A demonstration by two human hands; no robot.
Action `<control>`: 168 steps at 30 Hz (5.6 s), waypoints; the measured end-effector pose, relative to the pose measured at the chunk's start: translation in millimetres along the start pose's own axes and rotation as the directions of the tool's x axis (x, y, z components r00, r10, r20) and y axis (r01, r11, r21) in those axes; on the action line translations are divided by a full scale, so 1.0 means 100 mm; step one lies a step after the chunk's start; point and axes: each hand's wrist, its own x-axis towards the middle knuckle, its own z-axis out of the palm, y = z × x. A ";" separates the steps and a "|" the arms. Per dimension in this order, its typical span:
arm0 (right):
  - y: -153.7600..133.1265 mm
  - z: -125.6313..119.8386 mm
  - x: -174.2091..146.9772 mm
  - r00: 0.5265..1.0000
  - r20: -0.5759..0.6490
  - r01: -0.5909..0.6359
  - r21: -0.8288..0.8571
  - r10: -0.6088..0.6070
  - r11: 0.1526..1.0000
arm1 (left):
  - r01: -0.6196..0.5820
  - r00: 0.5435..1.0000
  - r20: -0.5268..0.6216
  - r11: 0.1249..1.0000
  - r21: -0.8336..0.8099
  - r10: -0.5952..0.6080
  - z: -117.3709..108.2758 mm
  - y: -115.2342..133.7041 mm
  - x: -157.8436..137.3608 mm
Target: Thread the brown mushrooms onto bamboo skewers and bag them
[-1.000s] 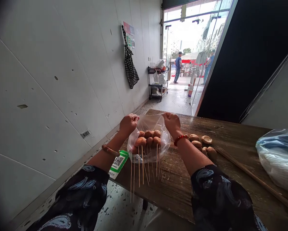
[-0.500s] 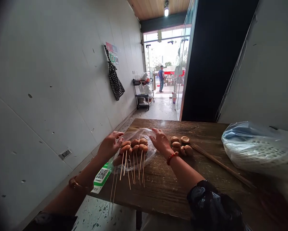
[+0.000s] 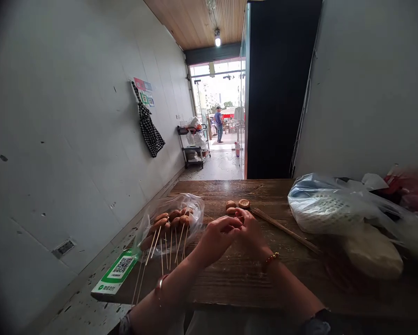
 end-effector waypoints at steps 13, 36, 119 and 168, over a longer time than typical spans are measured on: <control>1.08 -0.59 0.04 0.982 -0.104 -0.185 -0.362 0.157 0.914 | 0.182 0.941 -0.200 0.907 -0.381 -0.273 0.37 -1.13 0.47; 0.99 -0.64 0.13 0.986 0.012 -0.103 -0.748 0.168 0.656 | 0.254 0.913 -0.194 0.873 -0.416 -0.358 0.32 -1.27 0.41; 0.76 -0.78 0.11 0.958 0.157 -0.279 0.294 0.241 0.914 | 0.229 0.919 -0.200 0.872 -0.434 -0.341 0.20 -1.35 0.45; 0.61 -0.22 0.01 0.935 0.333 -0.191 0.183 0.122 0.964 | 0.116 0.990 -0.113 0.957 0.267 -0.088 0.18 -1.42 0.43</control>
